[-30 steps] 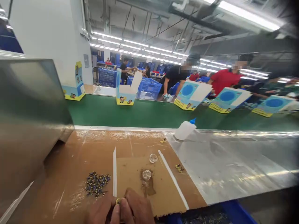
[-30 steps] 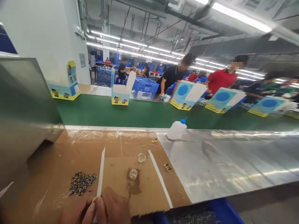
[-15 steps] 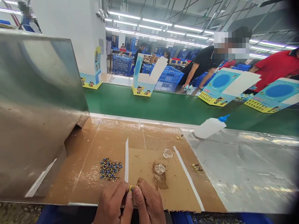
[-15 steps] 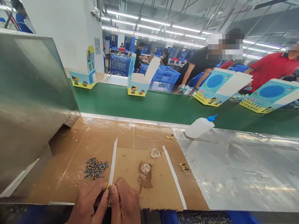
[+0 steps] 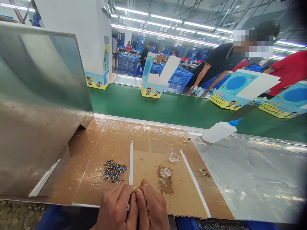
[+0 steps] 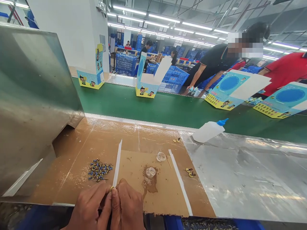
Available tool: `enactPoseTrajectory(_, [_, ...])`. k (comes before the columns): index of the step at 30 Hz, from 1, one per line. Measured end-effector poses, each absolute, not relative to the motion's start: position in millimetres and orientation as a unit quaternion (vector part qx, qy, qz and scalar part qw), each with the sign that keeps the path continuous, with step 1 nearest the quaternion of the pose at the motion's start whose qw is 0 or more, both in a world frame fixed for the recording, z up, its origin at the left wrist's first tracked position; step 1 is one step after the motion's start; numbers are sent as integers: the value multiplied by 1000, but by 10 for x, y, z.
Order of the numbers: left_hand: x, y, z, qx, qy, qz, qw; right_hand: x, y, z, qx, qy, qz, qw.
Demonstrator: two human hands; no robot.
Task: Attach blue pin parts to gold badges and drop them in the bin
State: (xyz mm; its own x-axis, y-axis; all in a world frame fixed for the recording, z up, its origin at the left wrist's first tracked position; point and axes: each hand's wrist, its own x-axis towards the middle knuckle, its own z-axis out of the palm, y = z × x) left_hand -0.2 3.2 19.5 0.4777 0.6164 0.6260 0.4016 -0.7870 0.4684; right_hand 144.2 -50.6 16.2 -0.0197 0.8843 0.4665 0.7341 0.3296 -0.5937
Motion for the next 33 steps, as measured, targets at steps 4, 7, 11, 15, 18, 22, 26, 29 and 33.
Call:
enactPoseTrajectory(4, [10, 33, 213, 849, 316, 407, 116, 1445, -512, 169, -579, -700, 85, 409])
enactPoseTrajectory(7, [40, 75, 233, 847, 308, 421, 105, 1473, -507, 189, -580, -686, 93, 429])
enactPoseTrajectory(11, [56, 130, 249, 859, 276, 421, 95, 1525, -486, 231, -581, -659, 103, 466])
enactPoseTrajectory(15, [73, 114, 223, 865, 269, 410, 102, 1545, -494, 308, -584, -637, 125, 488])
enactPoseTrajectory(18, [97, 78, 209, 844, 277, 446, 114, 1536, -519, 370, -584, -636, 140, 484])
enactPoseTrajectory(22, [92, 44, 237, 847, 273, 438, 129, 1516, -544, 408, -587, -630, 136, 489])
enactPoseTrajectory(26, [71, 35, 277, 845, 278, 433, 145, 1503, -552, 410, -590, -627, 121, 493])
enactPoseTrajectory(29, [77, 35, 299, 839, 288, 437, 151, 1493, -552, 425, -589, -630, 122, 490])
enactPoseTrajectory(33, [90, 39, 325, 835, 298, 439, 150, 1465, -548, 473, -600, -629, 132, 476])
